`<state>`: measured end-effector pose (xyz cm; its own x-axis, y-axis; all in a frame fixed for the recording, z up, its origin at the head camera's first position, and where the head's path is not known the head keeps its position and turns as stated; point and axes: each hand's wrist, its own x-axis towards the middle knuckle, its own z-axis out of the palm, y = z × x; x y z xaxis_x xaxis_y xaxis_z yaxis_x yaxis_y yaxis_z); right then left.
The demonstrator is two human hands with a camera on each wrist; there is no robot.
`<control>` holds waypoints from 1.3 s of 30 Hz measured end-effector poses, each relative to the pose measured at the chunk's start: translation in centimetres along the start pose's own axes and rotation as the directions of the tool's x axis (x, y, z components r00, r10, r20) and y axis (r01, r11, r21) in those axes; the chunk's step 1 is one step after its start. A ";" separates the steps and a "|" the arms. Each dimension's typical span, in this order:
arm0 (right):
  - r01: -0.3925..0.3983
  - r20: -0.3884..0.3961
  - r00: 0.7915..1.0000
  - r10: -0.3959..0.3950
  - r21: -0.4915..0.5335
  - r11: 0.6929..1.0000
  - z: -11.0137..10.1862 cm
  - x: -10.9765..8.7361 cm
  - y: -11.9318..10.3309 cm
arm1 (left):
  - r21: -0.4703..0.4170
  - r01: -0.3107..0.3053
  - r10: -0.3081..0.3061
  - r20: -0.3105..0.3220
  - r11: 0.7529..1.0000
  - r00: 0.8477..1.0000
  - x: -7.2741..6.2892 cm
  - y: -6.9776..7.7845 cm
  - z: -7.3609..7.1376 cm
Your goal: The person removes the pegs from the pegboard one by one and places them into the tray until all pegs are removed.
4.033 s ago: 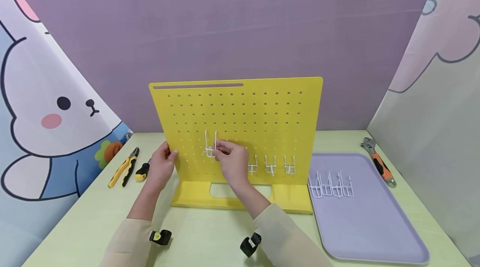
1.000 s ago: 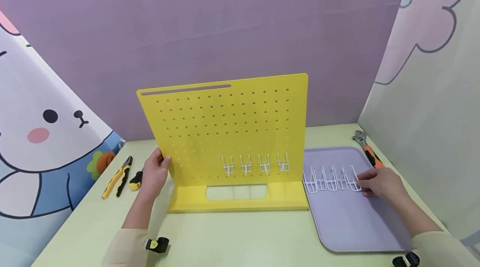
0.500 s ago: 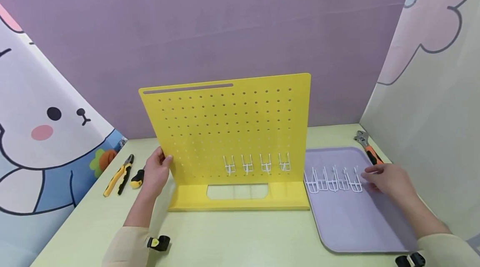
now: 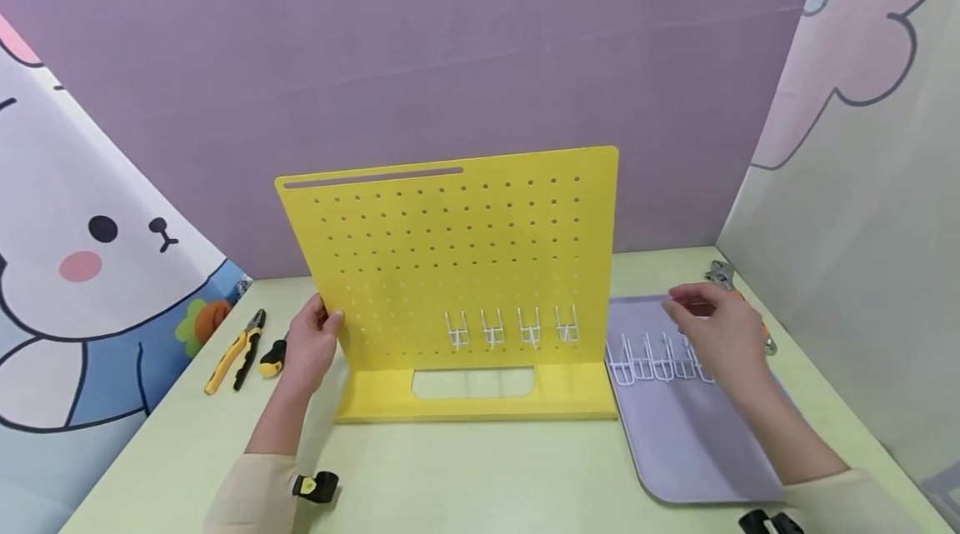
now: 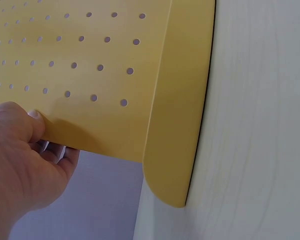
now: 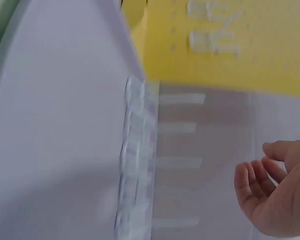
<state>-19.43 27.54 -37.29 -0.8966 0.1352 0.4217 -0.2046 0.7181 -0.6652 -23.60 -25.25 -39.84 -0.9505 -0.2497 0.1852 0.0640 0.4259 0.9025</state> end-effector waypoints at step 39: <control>-0.170 0.257 0.960 0.111 0.222 0.960 9.0 -0.8 -4.8 | -0.011 0.008 -0.008 0.002 1.000 1.000 0.0 0.0 0.0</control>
<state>-21.29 17.81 -39.92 -0.9844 0.0339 0.1725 -0.1307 0.5152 -0.8471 -23.62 -25.26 -39.86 -0.9516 -0.2509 0.1773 0.0600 0.4144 0.9081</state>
